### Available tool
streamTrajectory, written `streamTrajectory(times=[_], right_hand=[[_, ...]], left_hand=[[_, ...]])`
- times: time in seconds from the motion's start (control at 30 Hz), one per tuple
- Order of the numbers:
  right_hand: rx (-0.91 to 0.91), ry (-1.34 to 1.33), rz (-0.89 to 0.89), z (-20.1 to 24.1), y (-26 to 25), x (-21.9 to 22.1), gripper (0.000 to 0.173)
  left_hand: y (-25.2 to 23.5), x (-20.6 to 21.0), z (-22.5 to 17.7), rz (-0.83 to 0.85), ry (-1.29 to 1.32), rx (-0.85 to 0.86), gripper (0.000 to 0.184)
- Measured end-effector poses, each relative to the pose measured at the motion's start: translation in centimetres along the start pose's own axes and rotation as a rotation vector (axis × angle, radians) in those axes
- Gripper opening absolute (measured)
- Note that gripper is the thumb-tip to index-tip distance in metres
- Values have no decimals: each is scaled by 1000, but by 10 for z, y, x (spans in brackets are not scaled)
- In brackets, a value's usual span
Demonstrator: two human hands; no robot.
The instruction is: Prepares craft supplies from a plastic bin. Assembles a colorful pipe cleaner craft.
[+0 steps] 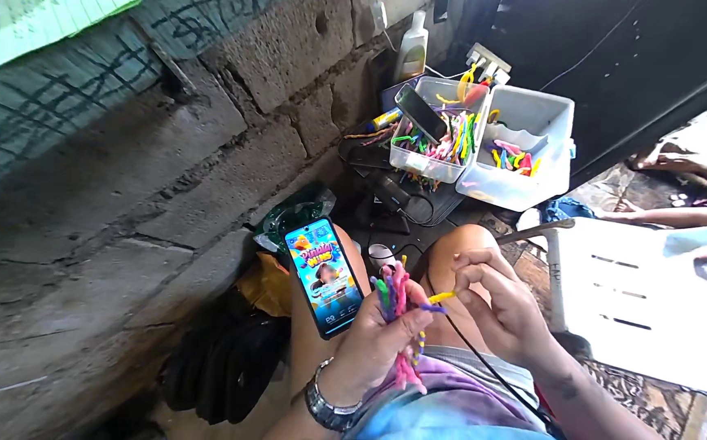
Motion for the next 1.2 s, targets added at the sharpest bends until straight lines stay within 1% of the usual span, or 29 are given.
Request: streamTrajectory(times=[0.07,0.13,0.23,0.27,0.33,0.43,0.5,0.57,0.7,0.77,0.83,0.9,1.0,1.07,1.1,1.13,1.2], right_hand=[[32,-61,24,-6,-4,0,23],[31,-80,37,-7,-12,-2,23],[-24,-23,45,4,-23,-7,22],[-54,16,42,9,-25,-7,22],[-109,83,30,21,-25,-7,24],[-195,166,-7,35,-18,-4,25],[-221,206,-31,39,-13,-4,24],[-202,202,-54,37,-8,-7,24],[-92,55,-62,20,-5,-14,23],[-17,-51,-42,9,-4,-12,22],[52,-152,-15,-2,-3,-8,22],[106,-232,27,-10,-4,-5,21],[139,-360,74,-14,-8,-6,20],[77,-313,100,-9,-10,-11,29],[36,-223,119,-4,-11,-14,36],[-12,-118,128,2,-12,-15,39],[-118,78,104,11,-10,-15,32]], left_hand=[[0,1,1,44,-118,59,13],[0,1,2,-3,-292,129,16],[0,4,-2,-99,-548,189,34],[-1,4,-4,-127,-622,190,34],[-2,3,-6,-159,-734,168,28],[-4,0,-7,-172,-832,146,18],[-4,0,-8,-208,-846,137,16],[-4,0,-9,-217,-790,134,12],[-1,-1,-8,-148,-501,202,13],[-2,-2,-5,-80,-367,217,9],[-2,-2,-2,6,-301,212,8],[-2,1,0,56,-361,229,9],[0,2,-1,-14,-523,287,13],[0,1,-3,-62,-590,299,15],[0,1,-3,-77,-609,293,15],[0,1,-3,-86,-618,281,14],[0,2,-2,-94,-618,249,14]])
Point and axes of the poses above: each hand's wrist, its own y-axis away from the middle knuckle, its own x-axis out of the palm, z = x × y, the point moved 4 cm from there along -y, towards the middle knuckle, and after that the axes turned 11 degrees about y, right-handed, at the moved point
